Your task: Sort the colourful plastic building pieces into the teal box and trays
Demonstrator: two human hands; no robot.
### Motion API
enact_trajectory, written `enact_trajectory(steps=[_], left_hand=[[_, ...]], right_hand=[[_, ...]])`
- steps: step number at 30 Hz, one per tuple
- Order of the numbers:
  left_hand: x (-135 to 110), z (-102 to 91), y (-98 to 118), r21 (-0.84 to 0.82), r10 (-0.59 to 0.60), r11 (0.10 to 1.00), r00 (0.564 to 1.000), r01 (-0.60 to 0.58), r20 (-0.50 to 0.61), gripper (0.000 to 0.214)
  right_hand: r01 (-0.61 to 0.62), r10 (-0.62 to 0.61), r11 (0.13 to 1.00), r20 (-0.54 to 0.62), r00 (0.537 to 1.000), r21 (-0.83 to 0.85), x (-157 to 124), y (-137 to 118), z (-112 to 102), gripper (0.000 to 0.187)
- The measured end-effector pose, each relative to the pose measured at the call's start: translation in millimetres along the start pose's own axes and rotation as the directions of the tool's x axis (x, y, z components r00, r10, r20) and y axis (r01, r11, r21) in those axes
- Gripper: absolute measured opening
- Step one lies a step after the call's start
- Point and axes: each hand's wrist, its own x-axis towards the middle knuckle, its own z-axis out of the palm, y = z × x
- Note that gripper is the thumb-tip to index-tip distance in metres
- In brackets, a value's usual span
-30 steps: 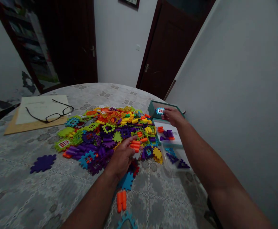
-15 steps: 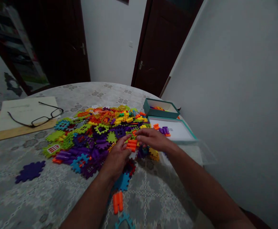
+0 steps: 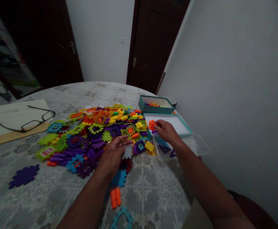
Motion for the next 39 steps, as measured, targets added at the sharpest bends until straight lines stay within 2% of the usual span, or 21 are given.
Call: enact_trajectory(steps=[3, 7, 12, 18, 23, 26, 29, 30, 31, 33, 35, 37, 39], left_hand=[[1.5, 1.1, 0.4, -0.05, -0.043, 0.998, 0.999, 0.043, 0.007, 0.06], [5.3, -0.1, -2.9, -0.152, -0.058, 0.987, 0.998, 0.053, -0.027, 0.054], [6.4, -3.4, -10.1, -0.122, -0.017, 0.992, 1.0, 0.016, -0.013, 0.048], [1.3, 1.4, -4.5, -0.127, -0.005, 0.992, 1.0, 0.008, 0.02, 0.049], [0.4, 1.2, -2.0, 0.004, 0.024, 1.0, 1.0, -0.024, 0.012, 0.049], [2.6, 0.2, -4.5, 0.036, 0.044, 0.998, 0.999, -0.044, -0.015, 0.044], [3.9, 0.5, -5.8, 0.073, 0.079, 0.995, 0.994, -0.074, -0.072, 0.037], [3.7, 0.6, -5.4, 0.089, 0.086, 0.993, 0.992, -0.078, -0.09, 0.035], [3.3, 0.7, -4.6, 0.104, 0.091, 0.991, 0.99, -0.08, -0.108, 0.032], [2.2, 0.4, -2.5, 0.124, 0.097, 0.989, 0.986, -0.08, -0.134, 0.029], [1.5, -0.6, -0.6, 0.134, 0.105, 0.987, 0.982, -0.084, -0.154, 0.028], [1.6, -2.1, 0.0, 0.137, 0.109, 0.987, 0.979, -0.086, -0.169, 0.028], [2.4, -3.7, -0.8, 0.139, 0.115, 0.986, 0.976, -0.09, -0.183, 0.029]], right_hand=[[-0.081, 0.078, 0.989, -0.031, 0.996, -0.126, 12.9, 19.8, -11.9, 0.027], [-0.08, 0.072, 0.991, -0.077, 0.994, -0.109, 6.6, 20.0, -16.7, 0.032], [0.04, -0.046, 0.987, 0.034, 0.998, 0.158, -31.4, -19.5, -6.4, 0.025], [0.033, -0.124, 0.925, 0.218, 0.968, 0.379, -76.7, -75.5, 21.7, 0.03], [0.078, -0.205, 0.906, 0.273, 0.94, 0.415, -83.4, -88.7, 32.9, 0.04], [0.034, -0.209, 0.906, 0.376, 0.903, 0.421, -67.0, -79.0, 23.9, 0.04], [-0.111, -0.187, 0.889, 0.573, 0.798, 0.444, -33.0, -61.9, 7.6, 0.039], [-0.154, -0.169, 0.882, 0.604, 0.779, 0.446, -18.1, -55.6, 2.1, 0.039], [-0.189, -0.136, 0.875, 0.603, 0.786, 0.445, -1.7, -49.5, -3.1, 0.038], [-0.242, -0.003, 0.862, 0.482, 0.876, 0.445, 33.7, -38.0, -12.3, 0.036], [-0.273, 0.172, 0.847, 0.251, 0.952, 0.455, 68.6, -28.1, -20.0, 0.038], [-0.281, 0.288, 0.84, 0.057, 0.956, 0.464, 98.2, -19.6, -26.2, 0.041], [-0.291, 0.34, 0.841, -0.029, 0.94, 0.456, 118.1, -12.5, -30.3, 0.044]])
